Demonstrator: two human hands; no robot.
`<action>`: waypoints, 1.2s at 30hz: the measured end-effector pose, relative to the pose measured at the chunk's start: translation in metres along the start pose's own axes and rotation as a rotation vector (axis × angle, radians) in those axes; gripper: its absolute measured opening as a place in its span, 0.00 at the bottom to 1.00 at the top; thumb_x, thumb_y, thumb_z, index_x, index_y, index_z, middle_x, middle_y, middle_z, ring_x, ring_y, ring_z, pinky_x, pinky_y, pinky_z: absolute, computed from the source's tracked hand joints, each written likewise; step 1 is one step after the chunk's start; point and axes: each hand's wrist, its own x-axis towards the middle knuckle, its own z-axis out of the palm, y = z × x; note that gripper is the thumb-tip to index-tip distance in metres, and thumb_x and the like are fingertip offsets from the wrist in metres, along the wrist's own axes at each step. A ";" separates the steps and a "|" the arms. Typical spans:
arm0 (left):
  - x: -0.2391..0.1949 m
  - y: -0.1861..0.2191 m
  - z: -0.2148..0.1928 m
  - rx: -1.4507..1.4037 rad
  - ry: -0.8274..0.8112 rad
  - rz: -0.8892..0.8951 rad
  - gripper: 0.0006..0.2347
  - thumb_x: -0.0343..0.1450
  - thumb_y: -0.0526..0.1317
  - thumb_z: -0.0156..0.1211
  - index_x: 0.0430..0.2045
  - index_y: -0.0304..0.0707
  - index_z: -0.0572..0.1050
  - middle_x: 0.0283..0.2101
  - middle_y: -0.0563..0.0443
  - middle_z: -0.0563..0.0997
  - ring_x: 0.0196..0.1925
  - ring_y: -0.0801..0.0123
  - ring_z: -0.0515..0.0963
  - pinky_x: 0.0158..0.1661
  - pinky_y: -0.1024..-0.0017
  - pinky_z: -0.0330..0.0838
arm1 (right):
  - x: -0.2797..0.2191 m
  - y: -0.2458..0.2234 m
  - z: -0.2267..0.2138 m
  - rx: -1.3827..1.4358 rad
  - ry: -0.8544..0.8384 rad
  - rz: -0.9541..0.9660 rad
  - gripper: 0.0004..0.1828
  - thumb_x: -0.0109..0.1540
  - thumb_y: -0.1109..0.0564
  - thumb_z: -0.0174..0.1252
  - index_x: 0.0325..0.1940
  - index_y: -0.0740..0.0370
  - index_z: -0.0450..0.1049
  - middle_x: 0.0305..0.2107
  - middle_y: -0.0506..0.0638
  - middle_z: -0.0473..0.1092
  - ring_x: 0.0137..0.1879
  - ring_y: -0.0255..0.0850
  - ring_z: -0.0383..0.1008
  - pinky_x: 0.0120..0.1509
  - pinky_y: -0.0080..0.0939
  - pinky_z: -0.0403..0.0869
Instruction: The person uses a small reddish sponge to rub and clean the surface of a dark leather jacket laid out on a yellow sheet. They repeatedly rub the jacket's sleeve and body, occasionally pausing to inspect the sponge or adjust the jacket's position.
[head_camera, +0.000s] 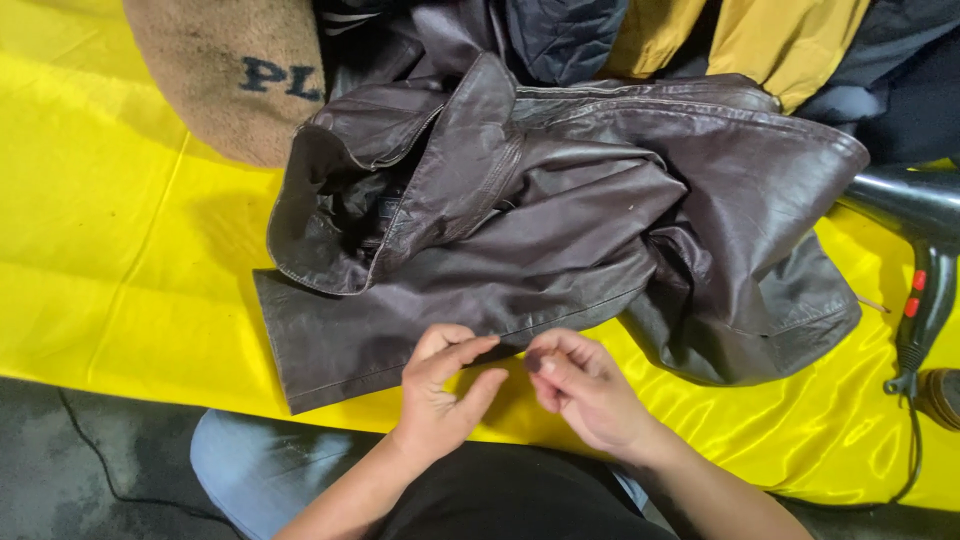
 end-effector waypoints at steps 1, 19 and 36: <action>-0.002 -0.004 -0.002 -0.013 0.014 -0.039 0.12 0.68 0.37 0.70 0.45 0.41 0.81 0.41 0.50 0.76 0.43 0.68 0.78 0.44 0.75 0.74 | -0.002 -0.001 -0.007 0.020 0.012 -0.052 0.11 0.63 0.56 0.65 0.45 0.65 0.77 0.21 0.50 0.66 0.23 0.35 0.60 0.27 0.33 0.55; -0.019 -0.025 -0.015 0.150 -0.134 -0.166 0.08 0.68 0.34 0.66 0.38 0.37 0.83 0.41 0.47 0.79 0.41 0.67 0.81 0.40 0.75 0.79 | -0.241 -0.192 -0.391 -1.678 1.419 0.367 0.13 0.77 0.54 0.58 0.49 0.64 0.85 0.35 0.60 0.79 0.33 0.54 0.75 0.29 0.55 0.70; -0.019 -0.020 -0.013 0.209 -0.154 -0.266 0.08 0.68 0.37 0.65 0.38 0.39 0.84 0.42 0.49 0.79 0.41 0.70 0.81 0.36 0.78 0.81 | -0.209 -0.192 -0.402 -1.849 1.201 1.067 0.28 0.63 0.53 0.52 0.67 0.38 0.77 0.43 0.54 0.83 0.40 0.52 0.84 0.31 0.47 0.81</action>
